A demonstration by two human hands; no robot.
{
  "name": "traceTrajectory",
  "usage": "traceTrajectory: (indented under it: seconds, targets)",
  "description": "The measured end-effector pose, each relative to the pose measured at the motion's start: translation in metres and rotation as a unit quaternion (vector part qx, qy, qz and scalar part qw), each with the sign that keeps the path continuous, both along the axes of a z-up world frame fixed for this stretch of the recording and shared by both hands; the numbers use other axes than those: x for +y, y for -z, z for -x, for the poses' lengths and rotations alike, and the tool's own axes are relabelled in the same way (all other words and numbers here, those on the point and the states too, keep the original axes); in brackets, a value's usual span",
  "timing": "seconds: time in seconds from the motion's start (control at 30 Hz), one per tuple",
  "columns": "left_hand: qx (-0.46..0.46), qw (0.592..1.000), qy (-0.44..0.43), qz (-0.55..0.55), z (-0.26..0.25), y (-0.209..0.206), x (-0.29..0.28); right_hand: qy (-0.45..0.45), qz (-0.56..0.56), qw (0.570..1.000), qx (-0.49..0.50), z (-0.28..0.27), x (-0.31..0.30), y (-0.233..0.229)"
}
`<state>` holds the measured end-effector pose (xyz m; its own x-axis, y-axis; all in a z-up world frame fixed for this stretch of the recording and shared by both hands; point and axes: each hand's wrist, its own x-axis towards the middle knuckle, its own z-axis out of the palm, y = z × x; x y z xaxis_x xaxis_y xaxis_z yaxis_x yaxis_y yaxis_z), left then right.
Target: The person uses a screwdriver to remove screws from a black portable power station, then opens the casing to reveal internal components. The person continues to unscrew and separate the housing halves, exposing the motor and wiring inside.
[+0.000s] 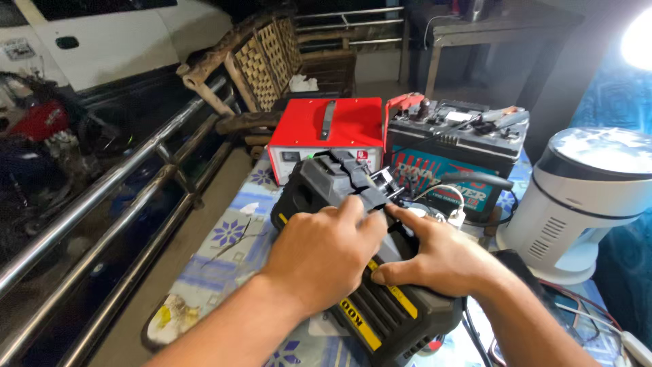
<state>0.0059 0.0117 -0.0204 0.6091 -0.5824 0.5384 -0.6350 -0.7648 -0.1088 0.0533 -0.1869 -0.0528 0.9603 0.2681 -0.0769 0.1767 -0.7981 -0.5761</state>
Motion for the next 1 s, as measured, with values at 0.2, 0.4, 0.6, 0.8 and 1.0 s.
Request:
traceTrajectory:
  seconds: [0.2, 0.4, 0.6, 0.8, 1.0]
  targets:
    - [-0.075, 0.985, 0.084, -0.133, -0.008, 0.001, 0.012, -0.002, 0.010, 1.000, -0.012, 0.004, 0.004, -0.004]
    - [0.218, 0.949, -0.199, 0.113, -0.019, 0.015, -0.005, -0.015, 0.036, 0.999, -0.023, 0.001, 0.003, 0.000]
    - [0.384, 0.783, -0.271, 0.407, -0.020, 0.009, -0.006, 0.002, 0.034, 0.999, -0.022, 0.006, 0.010, -0.009]
    - [0.230, 0.951, -0.170, 0.114, 0.005, -0.004, 0.000, -0.004, -0.052, 0.999, -0.016, 0.005, -0.002, 0.001]
    - [0.265, 0.932, -0.246, 0.004, 0.006, -0.036, 0.017, 0.070, -0.187, 0.974, 0.104, -0.014, -0.019, 0.015]
